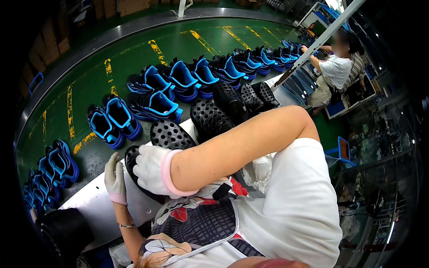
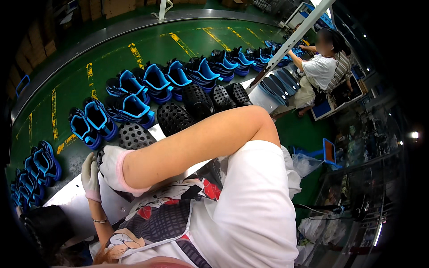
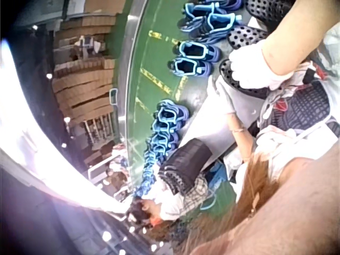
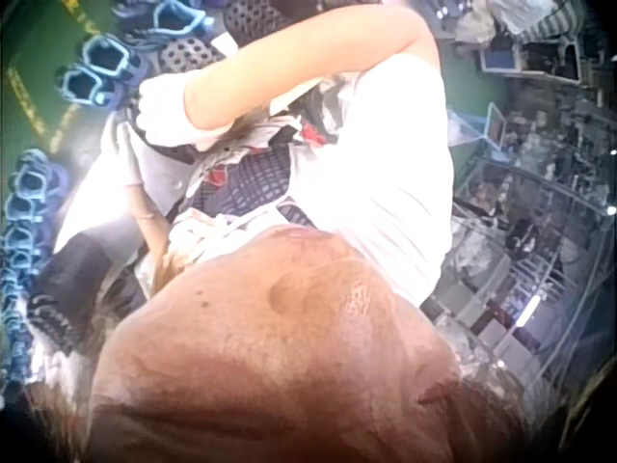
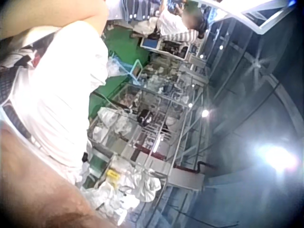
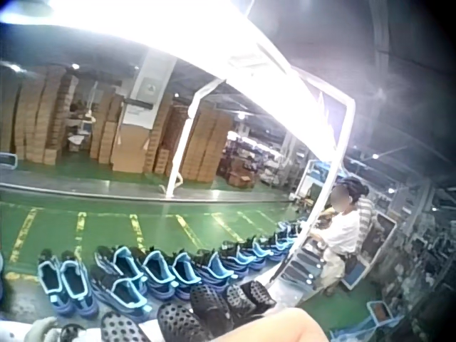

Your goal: The person picks up black shoe soles from a stack and places them into blue and black shoes on an assembly line.

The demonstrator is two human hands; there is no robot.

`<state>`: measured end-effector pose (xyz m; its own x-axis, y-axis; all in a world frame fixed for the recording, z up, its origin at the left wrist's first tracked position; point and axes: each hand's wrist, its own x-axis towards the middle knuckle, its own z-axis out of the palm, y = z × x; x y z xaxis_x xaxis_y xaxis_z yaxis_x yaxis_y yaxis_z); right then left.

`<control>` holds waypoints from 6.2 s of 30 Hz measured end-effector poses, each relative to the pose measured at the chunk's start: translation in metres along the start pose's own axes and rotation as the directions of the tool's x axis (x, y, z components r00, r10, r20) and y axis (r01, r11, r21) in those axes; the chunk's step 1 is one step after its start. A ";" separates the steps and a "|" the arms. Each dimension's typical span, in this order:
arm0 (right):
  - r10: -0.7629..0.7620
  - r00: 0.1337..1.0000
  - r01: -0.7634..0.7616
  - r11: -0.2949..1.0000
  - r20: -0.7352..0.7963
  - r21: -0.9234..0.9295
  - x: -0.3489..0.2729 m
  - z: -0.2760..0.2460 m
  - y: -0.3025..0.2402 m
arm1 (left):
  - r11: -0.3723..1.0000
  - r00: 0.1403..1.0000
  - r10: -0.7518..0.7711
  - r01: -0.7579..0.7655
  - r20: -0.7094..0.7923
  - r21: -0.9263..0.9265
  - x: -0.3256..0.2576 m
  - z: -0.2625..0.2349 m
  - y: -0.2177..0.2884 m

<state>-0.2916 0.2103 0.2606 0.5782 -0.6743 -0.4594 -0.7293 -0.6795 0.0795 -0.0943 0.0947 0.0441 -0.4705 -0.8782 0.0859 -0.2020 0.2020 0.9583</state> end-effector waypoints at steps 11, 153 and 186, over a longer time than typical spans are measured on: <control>0.026 0.999 -0.022 0.990 -0.026 0.139 -0.018 -0.004 0.017 | 0.989 0.996 -0.090 0.087 -0.021 -0.116 0.008 -0.008 0.032; 0.423 0.794 -0.267 0.888 -0.437 0.376 -0.068 0.019 -0.006 | 0.518 0.867 -0.069 0.454 -0.494 0.725 0.129 -0.174 -0.061; 0.075 0.871 0.109 0.934 -0.485 0.339 0.046 -0.072 0.015 | 0.252 0.936 0.175 0.257 0.305 -0.933 -0.014 -0.046 0.099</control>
<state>-0.2497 0.1478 0.3039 0.6266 -0.7785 0.0348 -0.7427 -0.6101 -0.2760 -0.0684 0.1068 0.1499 -0.7380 -0.6544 0.1647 0.6294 -0.5796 0.5176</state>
